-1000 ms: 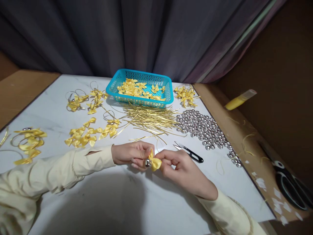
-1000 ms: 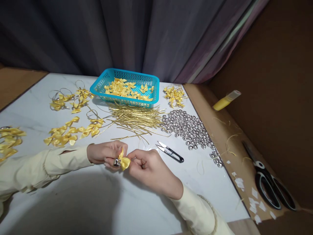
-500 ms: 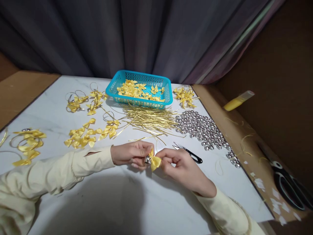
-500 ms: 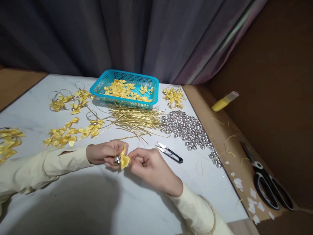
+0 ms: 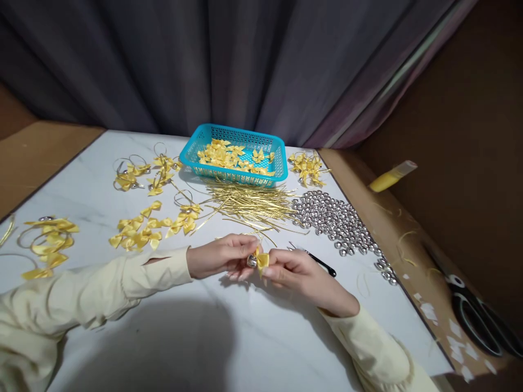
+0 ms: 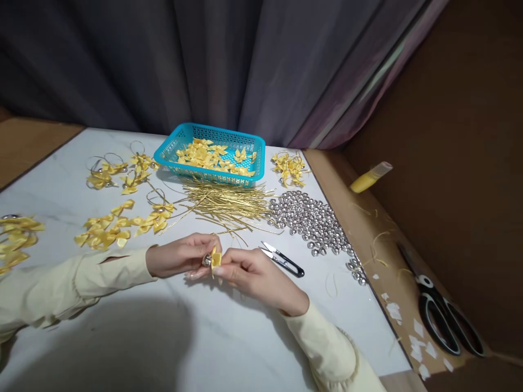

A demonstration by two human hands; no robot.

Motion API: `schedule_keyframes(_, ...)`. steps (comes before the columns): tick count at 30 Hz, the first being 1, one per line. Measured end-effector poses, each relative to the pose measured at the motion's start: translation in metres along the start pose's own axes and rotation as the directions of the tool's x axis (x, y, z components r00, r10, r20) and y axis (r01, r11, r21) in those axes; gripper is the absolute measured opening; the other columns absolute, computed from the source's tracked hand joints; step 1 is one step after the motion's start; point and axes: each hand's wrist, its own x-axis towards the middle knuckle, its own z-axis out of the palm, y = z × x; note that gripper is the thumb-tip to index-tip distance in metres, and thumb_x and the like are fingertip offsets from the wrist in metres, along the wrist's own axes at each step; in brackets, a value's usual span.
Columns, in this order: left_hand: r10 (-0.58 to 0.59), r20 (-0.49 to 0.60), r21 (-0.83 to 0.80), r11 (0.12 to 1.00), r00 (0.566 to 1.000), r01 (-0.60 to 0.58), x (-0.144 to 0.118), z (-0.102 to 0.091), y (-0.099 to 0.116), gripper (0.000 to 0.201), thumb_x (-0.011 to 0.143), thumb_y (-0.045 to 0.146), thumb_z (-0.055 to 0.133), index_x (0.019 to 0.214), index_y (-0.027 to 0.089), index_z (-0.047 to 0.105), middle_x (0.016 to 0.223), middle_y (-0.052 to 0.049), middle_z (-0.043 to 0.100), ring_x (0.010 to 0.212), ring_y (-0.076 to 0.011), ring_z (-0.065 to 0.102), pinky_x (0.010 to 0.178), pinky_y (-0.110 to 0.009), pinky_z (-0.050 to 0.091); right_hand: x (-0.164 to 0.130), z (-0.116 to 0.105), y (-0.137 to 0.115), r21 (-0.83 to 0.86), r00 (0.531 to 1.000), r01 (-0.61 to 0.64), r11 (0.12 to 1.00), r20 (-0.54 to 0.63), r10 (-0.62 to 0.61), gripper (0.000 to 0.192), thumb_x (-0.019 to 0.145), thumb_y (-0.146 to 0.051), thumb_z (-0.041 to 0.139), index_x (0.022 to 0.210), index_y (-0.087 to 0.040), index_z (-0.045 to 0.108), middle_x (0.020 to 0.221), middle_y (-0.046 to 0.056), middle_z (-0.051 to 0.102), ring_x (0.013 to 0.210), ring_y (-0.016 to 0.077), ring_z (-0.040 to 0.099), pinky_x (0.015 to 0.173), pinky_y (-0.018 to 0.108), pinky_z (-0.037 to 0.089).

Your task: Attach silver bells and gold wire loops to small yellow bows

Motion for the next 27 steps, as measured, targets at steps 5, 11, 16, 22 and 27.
schedule_keyframes(5,0.004,0.018,-0.04,0.999,1.0,-0.004,0.0,0.004,-0.001,0.04,0.074,0.052,0.064,0.071,0.014,0.048,0.048,0.004,0.049,0.037,-0.0048,0.035,0.037,-0.016,0.023,0.001,0.002,-0.001,-0.193,0.989,0.147,0.97,0.006,-0.149,0.03,0.086,-0.034,0.052,0.067,-0.013,0.059,0.053,-0.006,0.038,0.05,0.0051,0.03,0.048,0.018,0.026)
schedule_keyframes(11,0.047,0.006,-0.084,0.995,0.999,-0.046,0.0,0.007,0.002,0.041,0.074,0.05,0.064,0.067,0.015,0.046,0.045,0.007,0.043,0.037,-0.0044,0.033,0.038,-0.016,0.025,0.0,0.001,0.0,-0.23,0.987,0.153,0.961,-0.011,-0.16,0.033,0.086,-0.037,0.051,0.064,-0.014,0.055,0.053,-0.006,0.039,0.049,0.0053,0.029,0.047,0.018,0.026)
schedule_keyframes(16,0.103,-0.188,0.234,0.971,0.977,-0.057,0.0,0.004,0.003,0.043,0.081,0.054,0.052,0.069,0.013,0.05,0.051,0.003,0.048,0.04,-0.0052,0.038,0.038,-0.016,0.027,-0.002,-0.003,-0.001,-0.231,0.997,0.06,0.971,-0.028,-0.069,0.03,0.077,-0.043,0.062,0.076,-0.015,0.055,0.049,-0.01,0.027,0.046,0.0052,0.022,0.043,0.019,0.019)
schedule_keyframes(22,0.183,-0.213,0.32,0.941,0.96,-0.108,0.001,0.008,0.0,0.046,0.086,0.053,0.042,0.07,0.012,0.052,0.057,-0.002,0.055,0.043,-0.007,0.043,0.039,-0.019,0.03,0.001,-0.006,-0.002,-0.331,0.989,-0.045,0.943,-0.146,-0.004,0.037,0.088,-0.045,0.045,0.075,-0.013,0.059,0.055,-0.004,0.04,0.051,0.0065,0.032,0.046,0.019,0.025)
schedule_keyframes(27,0.199,-0.198,0.381,0.918,0.96,-0.111,-0.001,0.011,0.001,0.031,0.082,0.042,0.055,0.078,0.012,0.053,0.065,-0.002,0.056,0.048,-0.0061,0.042,0.041,-0.018,0.029,0.002,-0.01,-0.004,-0.209,0.989,-0.03,0.977,-0.149,-0.001,0.038,0.088,-0.047,0.046,0.075,-0.013,0.057,0.054,-0.005,0.038,0.049,0.0063,0.034,0.045,0.019,0.026)
